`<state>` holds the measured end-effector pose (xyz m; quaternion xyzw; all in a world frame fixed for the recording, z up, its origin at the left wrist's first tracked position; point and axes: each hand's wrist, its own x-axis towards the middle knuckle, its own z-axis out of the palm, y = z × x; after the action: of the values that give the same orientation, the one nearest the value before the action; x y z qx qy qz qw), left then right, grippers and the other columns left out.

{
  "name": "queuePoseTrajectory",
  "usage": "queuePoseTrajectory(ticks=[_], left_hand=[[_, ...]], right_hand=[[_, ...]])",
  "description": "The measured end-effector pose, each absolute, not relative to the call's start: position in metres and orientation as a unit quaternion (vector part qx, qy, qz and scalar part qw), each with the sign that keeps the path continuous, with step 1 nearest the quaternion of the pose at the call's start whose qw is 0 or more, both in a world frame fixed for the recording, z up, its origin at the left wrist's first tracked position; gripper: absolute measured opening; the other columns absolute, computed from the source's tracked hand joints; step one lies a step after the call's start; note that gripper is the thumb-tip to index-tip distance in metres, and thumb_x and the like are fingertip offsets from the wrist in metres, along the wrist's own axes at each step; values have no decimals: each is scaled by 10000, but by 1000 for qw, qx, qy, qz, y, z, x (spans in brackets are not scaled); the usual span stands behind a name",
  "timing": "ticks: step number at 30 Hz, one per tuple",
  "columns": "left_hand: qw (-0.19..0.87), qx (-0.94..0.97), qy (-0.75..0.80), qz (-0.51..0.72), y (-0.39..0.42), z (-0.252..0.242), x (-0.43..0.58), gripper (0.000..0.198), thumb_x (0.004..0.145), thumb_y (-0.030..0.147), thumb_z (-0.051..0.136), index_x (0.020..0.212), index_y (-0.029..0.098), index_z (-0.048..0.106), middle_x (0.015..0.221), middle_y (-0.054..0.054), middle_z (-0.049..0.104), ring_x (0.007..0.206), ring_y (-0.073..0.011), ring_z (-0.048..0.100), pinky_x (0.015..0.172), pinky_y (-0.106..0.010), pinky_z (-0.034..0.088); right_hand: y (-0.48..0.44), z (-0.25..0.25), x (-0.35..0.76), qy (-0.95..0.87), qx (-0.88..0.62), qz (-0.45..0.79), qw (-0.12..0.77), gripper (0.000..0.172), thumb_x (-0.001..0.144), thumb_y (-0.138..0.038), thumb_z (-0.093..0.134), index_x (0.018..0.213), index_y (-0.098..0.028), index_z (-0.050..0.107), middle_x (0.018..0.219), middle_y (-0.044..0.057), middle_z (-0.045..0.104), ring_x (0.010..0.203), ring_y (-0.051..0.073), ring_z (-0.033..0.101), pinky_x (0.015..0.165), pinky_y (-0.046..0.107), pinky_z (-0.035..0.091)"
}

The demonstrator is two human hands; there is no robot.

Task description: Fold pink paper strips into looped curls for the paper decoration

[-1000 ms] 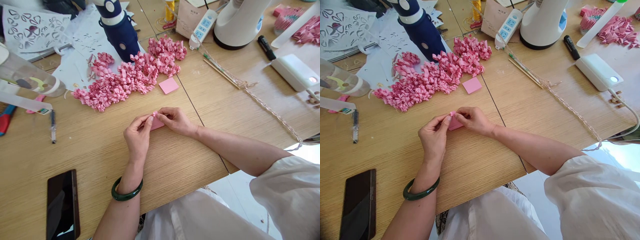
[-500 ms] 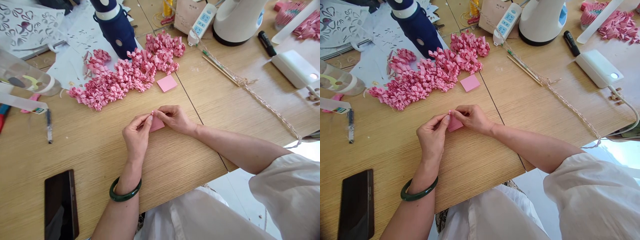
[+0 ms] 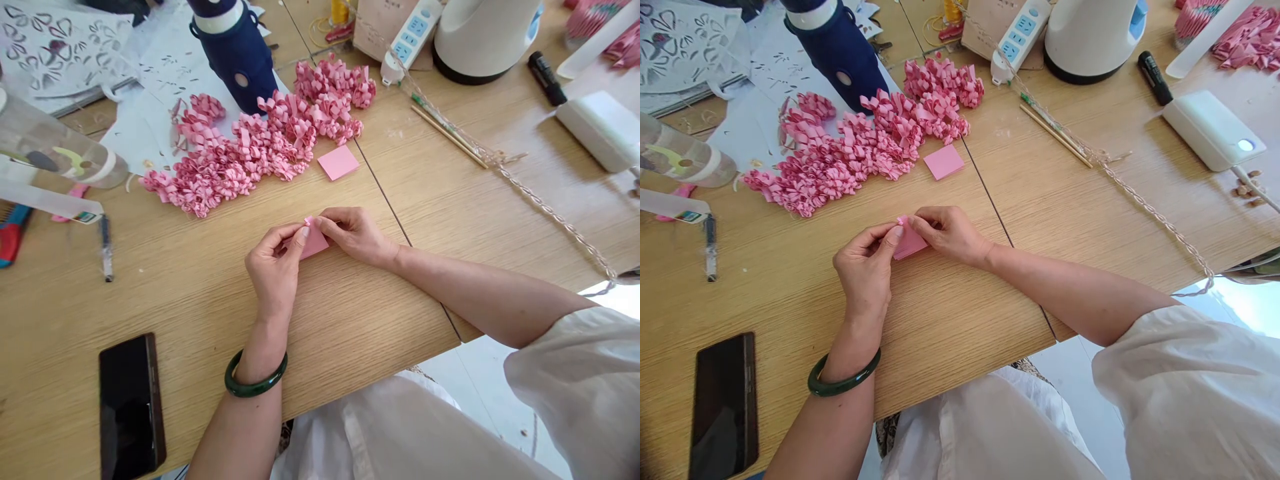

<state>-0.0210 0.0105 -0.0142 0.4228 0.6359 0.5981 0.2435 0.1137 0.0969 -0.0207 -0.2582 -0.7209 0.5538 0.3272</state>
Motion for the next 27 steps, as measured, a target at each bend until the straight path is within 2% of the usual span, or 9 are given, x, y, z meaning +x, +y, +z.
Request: queuePoseTrajectory(ticks=[8,12,16,23,27], left_hand=[[255,409,622,617,13,-14,-21,78,803,274,810,854,216,795,898,-6,802,860,-148,742,853,-269,588],[257,398,627,619,13,-14,-21,93,790,289,824,829,214,785,890,-5,798,861,-151,739,834,-265,586],[251,408,630,611,12,-14,-21,126,802,333,822,817,217,774,860,-1,788,813,-140,723,789,-256,577],[260,424,634,592,11,-11,-22,201,837,402,783,792,209,750,882,-16,776,865,-160,712,818,-276,569],[287,395,625,608,12,-11,-22,361,944,521,621,896,201,780,968,-61,778,967,-192,717,904,-312,565]], right_hand=[[96,-20,114,-722,-257,560,314,367,987,-428,523,795,-129,618,654,-22,500,608,80,397,566,230,332],[97,-20,115,-723,-242,567,313,321,960,-401,543,911,-110,670,735,5,593,646,91,467,607,232,386],[98,-20,116,-738,-235,554,305,321,956,-387,534,940,-103,682,811,34,643,708,105,514,663,245,421],[99,-22,115,-741,-238,550,303,336,975,-412,528,882,-119,665,781,22,630,698,104,491,648,243,403],[99,-19,116,-708,-263,566,331,287,958,-365,536,837,-127,640,740,3,579,673,96,463,618,238,379]])
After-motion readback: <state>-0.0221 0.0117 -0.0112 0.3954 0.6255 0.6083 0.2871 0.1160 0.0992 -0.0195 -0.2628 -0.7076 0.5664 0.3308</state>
